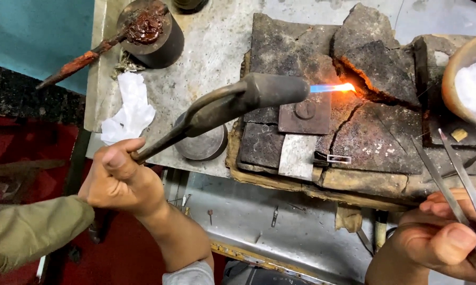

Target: Using a gas torch to heat and solder small metal jewelry components on a soldering block.

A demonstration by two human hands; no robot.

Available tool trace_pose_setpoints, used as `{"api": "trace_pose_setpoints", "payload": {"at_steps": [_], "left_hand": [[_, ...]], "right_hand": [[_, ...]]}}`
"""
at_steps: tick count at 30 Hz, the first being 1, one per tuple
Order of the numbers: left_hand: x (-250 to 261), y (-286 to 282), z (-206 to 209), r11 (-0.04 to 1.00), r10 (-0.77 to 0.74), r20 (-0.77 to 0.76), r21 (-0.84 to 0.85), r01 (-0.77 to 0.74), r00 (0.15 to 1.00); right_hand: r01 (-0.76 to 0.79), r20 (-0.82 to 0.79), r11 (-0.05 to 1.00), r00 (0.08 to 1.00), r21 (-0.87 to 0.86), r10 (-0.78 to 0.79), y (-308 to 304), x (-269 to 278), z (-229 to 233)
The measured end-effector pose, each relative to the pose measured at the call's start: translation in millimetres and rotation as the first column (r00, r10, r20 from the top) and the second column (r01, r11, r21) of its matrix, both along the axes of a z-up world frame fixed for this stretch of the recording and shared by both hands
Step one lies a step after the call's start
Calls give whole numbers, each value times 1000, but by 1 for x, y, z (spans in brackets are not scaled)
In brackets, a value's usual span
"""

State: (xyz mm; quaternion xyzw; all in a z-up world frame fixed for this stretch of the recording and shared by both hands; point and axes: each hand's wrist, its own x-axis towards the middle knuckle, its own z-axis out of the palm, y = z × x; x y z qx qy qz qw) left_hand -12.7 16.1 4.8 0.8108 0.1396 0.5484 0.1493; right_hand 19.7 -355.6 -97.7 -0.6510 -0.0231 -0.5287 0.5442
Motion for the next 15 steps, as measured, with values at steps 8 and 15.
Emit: {"api": "trace_pose_setpoints", "payload": {"at_steps": [8, 15], "left_hand": [[-3, -6, 4, 995, -36, -70, -91, 29, 997], [-1, -11, 8, 992, -27, -68, -123, 18, 997]], "right_hand": [[-74, 40, 996, 996, -58, 77, 1, 3, 6], [-122, 97, 991, 987, -51, 126, 0, 4, 5]]}}
